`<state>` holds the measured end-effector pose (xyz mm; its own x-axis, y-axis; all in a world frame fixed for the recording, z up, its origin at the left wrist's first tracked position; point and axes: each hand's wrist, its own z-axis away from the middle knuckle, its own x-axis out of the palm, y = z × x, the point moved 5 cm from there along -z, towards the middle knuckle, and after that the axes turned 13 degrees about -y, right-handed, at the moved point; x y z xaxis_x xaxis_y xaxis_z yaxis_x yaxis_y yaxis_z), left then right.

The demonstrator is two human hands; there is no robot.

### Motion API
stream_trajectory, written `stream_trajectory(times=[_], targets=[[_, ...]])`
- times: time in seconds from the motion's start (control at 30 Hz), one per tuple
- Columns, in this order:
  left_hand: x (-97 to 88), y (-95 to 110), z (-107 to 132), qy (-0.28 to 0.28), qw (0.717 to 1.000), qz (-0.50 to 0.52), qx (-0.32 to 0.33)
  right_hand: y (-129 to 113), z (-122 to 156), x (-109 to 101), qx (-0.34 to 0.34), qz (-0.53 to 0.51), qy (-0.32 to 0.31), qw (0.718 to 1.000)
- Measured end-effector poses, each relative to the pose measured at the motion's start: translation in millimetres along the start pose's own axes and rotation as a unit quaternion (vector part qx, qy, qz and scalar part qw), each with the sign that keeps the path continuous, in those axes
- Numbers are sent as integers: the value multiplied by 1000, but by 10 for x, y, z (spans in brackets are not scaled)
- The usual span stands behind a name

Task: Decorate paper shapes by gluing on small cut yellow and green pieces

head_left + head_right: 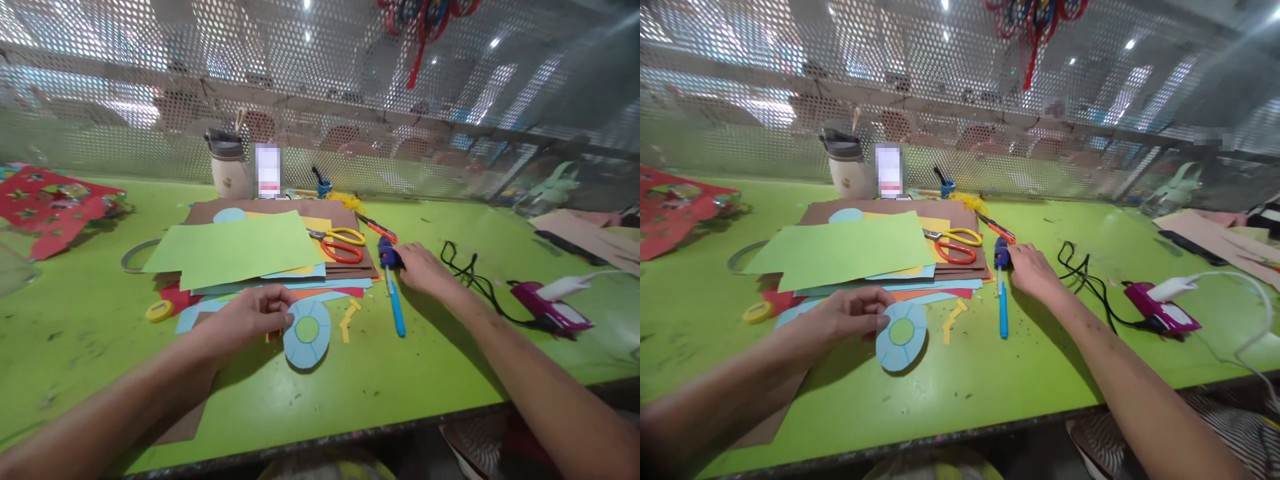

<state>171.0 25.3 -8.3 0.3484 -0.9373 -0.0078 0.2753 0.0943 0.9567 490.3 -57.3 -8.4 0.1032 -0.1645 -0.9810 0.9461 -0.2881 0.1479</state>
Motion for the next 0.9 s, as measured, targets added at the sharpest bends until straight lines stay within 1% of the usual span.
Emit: stream_trajectory(times=[0.1,0.27,0.43,0.57,0.67,0.73,0.8,0.83,0.9], targets=[[-11,-18,-4,0,1000,10,2,30,-20,30,10,-11,8,1000],[-10,-31,-11,-4,1000,-3,4,75,-56,83,13,-38,22,999],[-5,-33,6,-6,1000,3,10,124,-33,62,21,-83,75,993],[-12,-3,25,-7,1000,13,18,200,89,-95,36,-143,149,978],[-33,25,41,-4,999,28,27,245,229,-265,49,-207,211,954],[-48,31,45,-5,998,45,39,240,332,-368,52,-254,240,935],[-61,23,46,-5,996,72,49,196,434,-452,48,-306,245,919],[-69,16,48,-2,995,87,53,157,483,-488,39,-332,237,912],[-80,5,58,8,992,115,59,42,575,-559,-1,-377,202,904]])
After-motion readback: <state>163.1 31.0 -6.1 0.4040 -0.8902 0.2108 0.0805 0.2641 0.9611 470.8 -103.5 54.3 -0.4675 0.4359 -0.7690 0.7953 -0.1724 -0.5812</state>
